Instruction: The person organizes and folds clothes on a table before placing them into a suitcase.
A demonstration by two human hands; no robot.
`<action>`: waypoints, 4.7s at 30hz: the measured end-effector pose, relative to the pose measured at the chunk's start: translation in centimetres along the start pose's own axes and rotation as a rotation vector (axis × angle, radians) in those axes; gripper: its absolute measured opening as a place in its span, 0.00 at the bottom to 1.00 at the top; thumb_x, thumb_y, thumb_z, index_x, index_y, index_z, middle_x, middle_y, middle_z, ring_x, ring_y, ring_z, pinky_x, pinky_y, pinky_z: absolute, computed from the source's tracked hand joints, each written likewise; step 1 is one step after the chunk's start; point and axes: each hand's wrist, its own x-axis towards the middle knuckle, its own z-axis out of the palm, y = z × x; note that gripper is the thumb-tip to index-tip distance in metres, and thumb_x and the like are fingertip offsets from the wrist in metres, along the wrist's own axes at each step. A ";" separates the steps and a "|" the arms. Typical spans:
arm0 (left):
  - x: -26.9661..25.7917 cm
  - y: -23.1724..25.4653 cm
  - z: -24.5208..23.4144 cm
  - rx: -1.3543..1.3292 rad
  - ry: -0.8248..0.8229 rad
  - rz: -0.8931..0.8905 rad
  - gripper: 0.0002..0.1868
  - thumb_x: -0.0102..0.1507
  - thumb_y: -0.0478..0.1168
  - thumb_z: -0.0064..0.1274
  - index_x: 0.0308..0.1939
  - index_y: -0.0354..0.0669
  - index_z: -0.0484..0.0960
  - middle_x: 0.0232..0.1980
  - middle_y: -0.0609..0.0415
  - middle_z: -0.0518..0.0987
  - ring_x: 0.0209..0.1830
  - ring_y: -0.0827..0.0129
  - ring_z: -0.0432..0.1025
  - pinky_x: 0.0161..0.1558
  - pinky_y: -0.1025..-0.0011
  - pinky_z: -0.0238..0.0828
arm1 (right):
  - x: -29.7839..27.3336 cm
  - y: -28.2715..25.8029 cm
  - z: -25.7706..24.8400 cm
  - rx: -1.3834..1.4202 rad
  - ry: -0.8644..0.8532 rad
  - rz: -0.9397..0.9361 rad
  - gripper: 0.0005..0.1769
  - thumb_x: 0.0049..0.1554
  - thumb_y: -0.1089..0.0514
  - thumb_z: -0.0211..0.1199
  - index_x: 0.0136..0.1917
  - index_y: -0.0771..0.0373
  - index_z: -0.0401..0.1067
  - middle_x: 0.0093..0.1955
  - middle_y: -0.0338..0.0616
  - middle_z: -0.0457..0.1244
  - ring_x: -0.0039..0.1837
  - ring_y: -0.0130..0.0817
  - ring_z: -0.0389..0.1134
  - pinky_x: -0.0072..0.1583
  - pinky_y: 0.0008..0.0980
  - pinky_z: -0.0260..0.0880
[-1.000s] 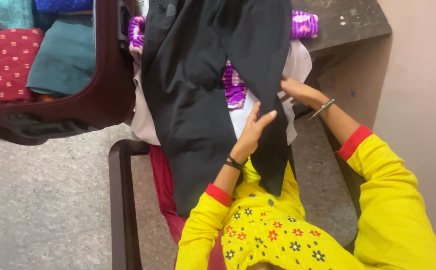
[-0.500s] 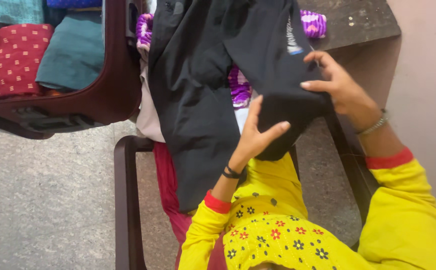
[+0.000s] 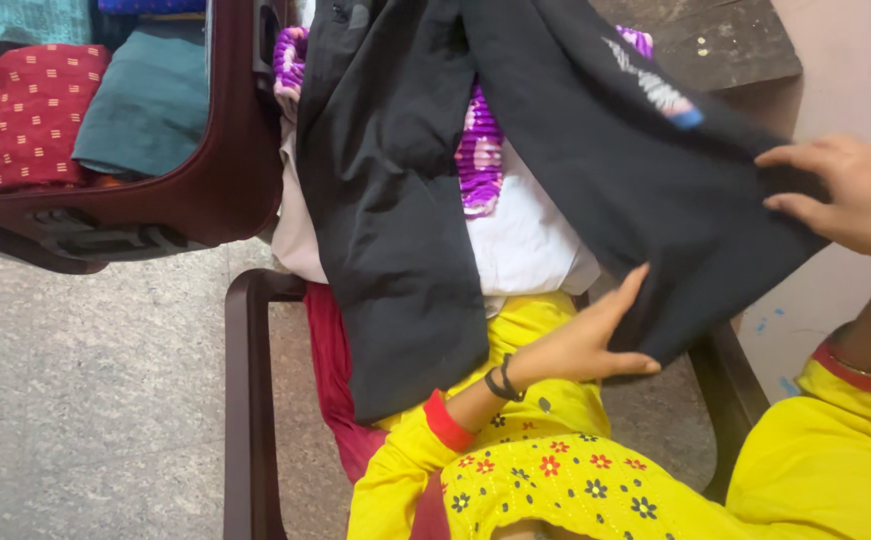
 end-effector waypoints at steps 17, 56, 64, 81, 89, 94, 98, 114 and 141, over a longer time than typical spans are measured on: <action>-5.3 -7.9 1.8 0.313 -0.692 -0.280 0.23 0.63 0.58 0.53 0.51 0.48 0.88 0.45 0.45 0.87 0.43 0.52 0.80 0.46 0.60 0.75 | 2.6 -4.3 2.0 0.158 -0.257 -0.076 0.37 0.50 0.33 0.66 0.69 0.48 0.71 0.58 0.46 0.71 0.58 0.49 0.73 0.59 0.44 0.73; -7.2 -13.5 -9.1 0.949 0.685 -0.469 0.08 0.62 0.47 0.58 0.44 0.56 0.85 0.49 0.63 0.78 0.51 0.59 0.69 0.48 0.49 0.58 | 15.5 -21.2 15.7 0.175 -0.364 -0.603 0.37 0.52 0.41 0.66 0.69 0.60 0.63 0.54 0.64 0.67 0.56 0.60 0.69 0.56 0.53 0.71; -8.2 -11.3 -12.4 1.114 0.857 -0.436 0.26 0.65 0.52 0.54 0.65 0.47 0.76 0.74 0.49 0.66 0.76 0.48 0.55 0.66 0.39 0.50 | 14.6 -22.4 14.1 0.170 -0.265 -0.412 0.24 0.58 0.43 0.61 0.62 0.57 0.70 0.59 0.55 0.68 0.60 0.56 0.70 0.58 0.53 0.70; -10.8 -13.3 -13.4 1.091 0.598 -0.770 0.45 0.62 0.67 0.51 0.77 0.52 0.62 0.83 0.49 0.50 0.83 0.38 0.34 0.69 0.22 0.23 | 12.9 -23.9 13.9 0.042 -0.496 -0.578 0.21 0.55 0.53 0.61 0.60 0.63 0.68 0.52 0.56 0.70 0.56 0.55 0.73 0.54 0.50 0.73; -8.5 -11.4 -16.9 0.914 0.560 -0.934 0.35 0.62 0.67 0.50 0.61 0.46 0.79 0.69 0.46 0.71 0.71 0.36 0.58 0.66 0.25 0.43 | 11.9 -25.4 11.5 0.060 -0.320 -0.559 0.18 0.62 0.42 0.58 0.53 0.55 0.76 0.52 0.47 0.71 0.55 0.51 0.73 0.55 0.47 0.73; -2.6 -9.6 -26.9 0.707 0.788 -0.716 0.22 0.62 0.58 0.55 0.39 0.43 0.87 0.40 0.42 0.84 0.43 0.44 0.79 0.45 0.51 0.77 | 13.1 -26.4 11.4 0.258 -0.010 -0.743 0.23 0.56 0.40 0.62 0.60 0.52 0.73 0.69 0.45 0.61 0.69 0.49 0.64 0.61 0.53 0.68; 1.9 -10.0 -33.1 0.739 0.893 -0.552 0.16 0.63 0.52 0.55 0.38 0.43 0.86 0.40 0.44 0.85 0.42 0.47 0.80 0.44 0.56 0.77 | 13.2 -26.7 11.2 0.072 0.079 -0.754 0.36 0.52 0.35 0.64 0.69 0.51 0.67 0.83 0.49 0.38 0.80 0.67 0.40 0.66 0.76 0.51; 10.9 -25.9 -51.7 1.134 0.925 -0.752 0.19 0.61 0.46 0.60 0.51 0.40 0.79 0.55 0.36 0.75 0.57 0.37 0.69 0.55 0.49 0.68 | 13.9 -28.7 17.0 0.128 -0.087 -0.819 0.48 0.53 0.31 0.63 0.79 0.47 0.52 0.84 0.47 0.35 0.77 0.82 0.34 0.64 0.85 0.47; 9.4 -30.0 -53.7 1.897 0.662 -0.666 0.19 0.68 0.39 0.46 0.59 0.28 0.79 0.68 0.41 0.73 0.71 0.39 0.61 0.76 0.40 0.39 | 14.3 -29.2 15.9 0.181 -0.055 -0.817 0.49 0.51 0.33 0.67 0.78 0.53 0.56 0.84 0.51 0.38 0.78 0.81 0.35 0.64 0.85 0.47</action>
